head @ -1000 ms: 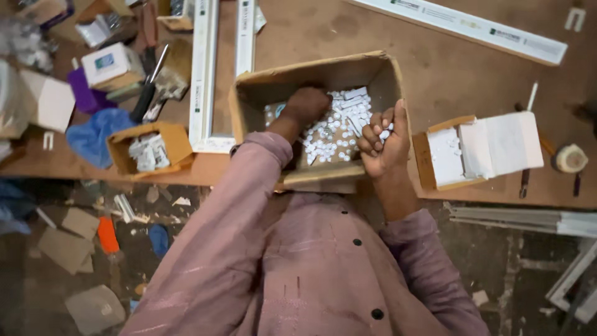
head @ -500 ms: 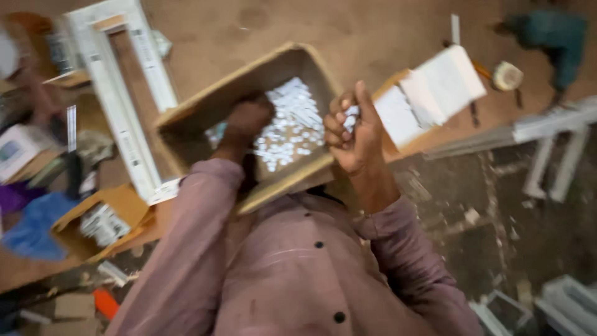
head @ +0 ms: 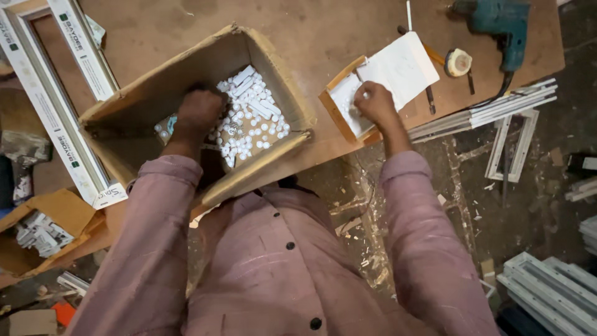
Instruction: The person stands at a workbench and sorts small white plastic components from a large cardboard box, picking pieces one at a time and placing them into a smaller open box beside it. They occasionally pick up several pieces in a hand and continue transferring them between the boxes.
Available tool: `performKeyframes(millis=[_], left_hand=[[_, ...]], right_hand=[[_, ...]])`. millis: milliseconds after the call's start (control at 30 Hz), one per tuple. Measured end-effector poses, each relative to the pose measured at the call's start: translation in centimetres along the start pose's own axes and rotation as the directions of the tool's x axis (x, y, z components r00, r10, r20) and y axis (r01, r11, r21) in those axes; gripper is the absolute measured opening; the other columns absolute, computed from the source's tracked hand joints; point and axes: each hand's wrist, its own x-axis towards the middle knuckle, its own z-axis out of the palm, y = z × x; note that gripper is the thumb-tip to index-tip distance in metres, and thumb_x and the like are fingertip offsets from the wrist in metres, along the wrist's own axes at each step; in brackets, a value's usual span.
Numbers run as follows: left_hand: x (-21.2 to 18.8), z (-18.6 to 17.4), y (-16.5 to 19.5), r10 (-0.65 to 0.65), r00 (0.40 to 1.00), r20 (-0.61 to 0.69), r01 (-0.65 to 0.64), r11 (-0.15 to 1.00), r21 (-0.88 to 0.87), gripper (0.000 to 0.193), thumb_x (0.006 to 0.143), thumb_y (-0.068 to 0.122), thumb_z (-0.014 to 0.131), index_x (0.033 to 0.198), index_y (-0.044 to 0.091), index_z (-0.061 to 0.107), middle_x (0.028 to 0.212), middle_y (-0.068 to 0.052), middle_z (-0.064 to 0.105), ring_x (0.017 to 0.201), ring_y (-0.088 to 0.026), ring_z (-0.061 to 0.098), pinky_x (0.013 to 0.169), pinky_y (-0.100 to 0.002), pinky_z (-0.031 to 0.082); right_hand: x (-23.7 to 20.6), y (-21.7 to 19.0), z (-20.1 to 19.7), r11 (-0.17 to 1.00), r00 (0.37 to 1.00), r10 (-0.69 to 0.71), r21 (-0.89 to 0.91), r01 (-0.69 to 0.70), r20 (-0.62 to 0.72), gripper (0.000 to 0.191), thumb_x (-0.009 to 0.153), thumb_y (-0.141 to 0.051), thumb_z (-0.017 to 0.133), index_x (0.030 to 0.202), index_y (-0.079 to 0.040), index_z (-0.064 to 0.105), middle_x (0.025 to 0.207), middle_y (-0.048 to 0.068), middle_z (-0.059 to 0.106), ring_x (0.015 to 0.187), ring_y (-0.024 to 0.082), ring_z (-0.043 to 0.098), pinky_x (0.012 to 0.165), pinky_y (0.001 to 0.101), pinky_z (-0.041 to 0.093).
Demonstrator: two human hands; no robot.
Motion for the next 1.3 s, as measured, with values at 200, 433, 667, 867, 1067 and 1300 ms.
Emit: performKeyframes(millis=[200,433,667,867,1067,1300], left_hand=[[0.6,0.1,-0.3,-0.033,0.999,0.007,0.033,0.999,-0.021,0.016,0.086,0.014,0.063,0.086,0.005,0.076,0.09,-0.021,0.073,0.086,-0.037,0.074,0.079,-0.048,0.059],[0.0,-0.1,-1.4,-0.213,0.972,0.1,0.234,0.922,-0.31,0.021,0.083,0.015,0.071,0.1,0.01,0.081,0.099,-0.024,0.072,0.091,-0.042,0.07,0.083,-0.052,0.056],[-2.3,-4.3,-1.0,-0.34,0.94,0.022,0.219,0.554,-0.803,0.033,0.074,0.013,0.087,0.106,0.009,0.08,0.094,-0.009,0.079,0.082,-0.015,0.072,0.077,-0.032,0.059],[-9.2,-11.6,5.9,-0.526,0.837,-0.149,0.119,0.442,-0.889,0.025,0.085,0.008,0.082,0.11,0.008,0.079,0.091,-0.007,0.077,0.079,-0.011,0.07,0.072,-0.026,0.057],[-11.8,-14.5,9.4,-0.495,0.793,-0.355,0.075,0.658,-0.749,0.047,0.088,0.006,0.082,0.133,0.009,0.069,0.103,-0.009,0.073,0.087,-0.013,0.07,0.076,-0.026,0.058],[-12.7,-14.7,10.4,-0.654,0.722,-0.225,0.011,0.336,-0.942,0.045,0.091,0.007,0.081,0.132,0.012,0.066,0.111,-0.003,0.073,0.096,-0.008,0.073,0.083,-0.023,0.061]], right_hand=[[0.7,0.0,0.1,0.957,0.989,-0.15,-0.252,0.141,-0.015,0.022,0.08,-0.002,0.065,0.098,-0.008,0.076,0.099,0.019,0.076,0.096,0.035,0.073,0.085,0.0415,0.056],[-0.5,1.5,-1.8,0.964,0.975,-0.158,0.189,0.186,-0.157,0.026,0.088,-0.001,0.065,0.113,-0.005,0.069,0.11,0.012,0.073,0.097,0.025,0.072,0.078,0.0339,0.058],[-7.7,-3.0,1.1,0.176,0.948,-0.317,0.983,0.041,0.017,0.014,0.107,-0.013,0.06,0.117,-0.004,0.062,0.111,0.014,0.071,0.104,0.028,0.071,0.092,0.0408,0.062],[-12.7,-9.9,6.4,0.111,0.777,-0.533,0.938,-0.329,0.336,0.029,0.108,-0.02,0.053,0.131,-0.002,0.055,0.129,0.017,0.064,0.126,0.031,0.063,0.111,0.0432,0.054],[-11.5,-13.5,11.1,0.107,0.716,-0.451,0.829,-0.549,0.533,0.037,0.11,-0.024,0.047,0.137,0.001,0.05,0.14,0.018,0.056,0.13,0.03,0.057,0.117,0.0428,0.047],[-10.8,-12.8,11.7,0.123,0.689,-0.452,0.804,-0.581,0.567,0.038,0.109,-0.026,0.045,0.135,0.002,0.051,0.137,0.019,0.059,0.127,0.03,0.059,0.115,0.0425,0.048]])
